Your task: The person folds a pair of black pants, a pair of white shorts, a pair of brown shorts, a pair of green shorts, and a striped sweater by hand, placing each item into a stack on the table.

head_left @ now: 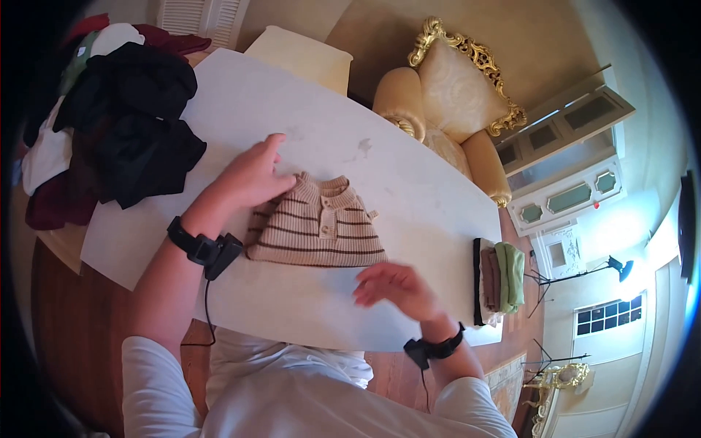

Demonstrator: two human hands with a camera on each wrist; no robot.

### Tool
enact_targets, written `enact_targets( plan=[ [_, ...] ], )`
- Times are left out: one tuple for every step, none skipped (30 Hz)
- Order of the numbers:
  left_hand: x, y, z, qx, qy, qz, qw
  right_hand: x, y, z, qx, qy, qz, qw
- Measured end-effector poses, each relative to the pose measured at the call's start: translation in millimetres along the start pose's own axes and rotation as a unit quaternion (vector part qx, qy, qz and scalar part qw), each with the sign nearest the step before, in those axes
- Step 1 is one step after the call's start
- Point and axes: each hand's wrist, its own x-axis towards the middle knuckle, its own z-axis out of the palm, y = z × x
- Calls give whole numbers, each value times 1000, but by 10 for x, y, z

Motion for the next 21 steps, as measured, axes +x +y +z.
enact_targets(
  plan=[
    [-5, 16, -26, 56, 40, -3, 998, 59, -60, -43, -28, 70, -66, 995],
    [-7, 51, -67, 55, 10, -33, 998, 146, -93, -180, -108, 121, -127, 979],
    [-18, 154, -146, 54, -18, -63, 996, 248, -151, -264, -141, 201, -133, 960],
    [-23, 215, -198, 52, -45, -93, 993, 388, -185, -357, -217, 268, -130, 930],
    [-23, 205, -168, 65, -44, -82, 994, 488, -241, -404, -288, 288, -122, 905],
    [-39, 192, -111, 77, -43, -73, 993, 578, -287, -418, -357, 307, -114, 875],
    [-55, 177, -100, 91, -40, -64, 993, 667, -302, -417, -376, 304, -98, 870],
    [-68, 157, -102, 97, -38, -62, 993, 755, -281, -421, -394, 301, -82, 865],
    [-82, 171, -108, 103, -36, -61, 992, 832, -256, -429, -411, 298, -65, 859],
    [-88, 180, -116, 110, -35, -59, 991, 900, -231, -441, -407, 301, -62, 860],
    [-87, 175, -123, 114, -34, -57, 991, 962, -201, -447, -402, 303, -58, 862],
    [-85, 193, -124, 108, -48, -65, 991, 1015, -194, -425, -396, 305, -53, 864],
    [-77, 222, -117, 102, -63, -73, 990, 1049, -201, -405, -396, 298, -39, 868],
    [-68, 235, -116, 98, -79, -80, 989, 1058, -226, -393, -393, 292, -25, 871],
    [-51, 201, -85, 78, -82, -66, 991, 1056, -265, -372, -391, 286, -12, 875],
    [-29, 134, -19, 58, -86, -52, 993, 1045, -298, -357, -380, 274, 0, 883],
    [-13, 86, 15, 38, -90, -37, 995, 1029, -337, -355, -369, 263, 12, 891],
    [-27, 75, 26, 22, -80, -30, 996, 1008, -341, -381, -358, 252, 23, 899],
    [-40, 68, 38, 7, -70, -22, 997, 988, -317, -443, -346, 237, 25, 907],
    [-39, 67, 42, -8, -60, -14, 998, 965, -285, -515, -334, 222, 27, 916],
    [-36, 108, 19, -3, -41, -25, 999, 953, -250, -549, -319, 208, 29, 924]
  ],
)
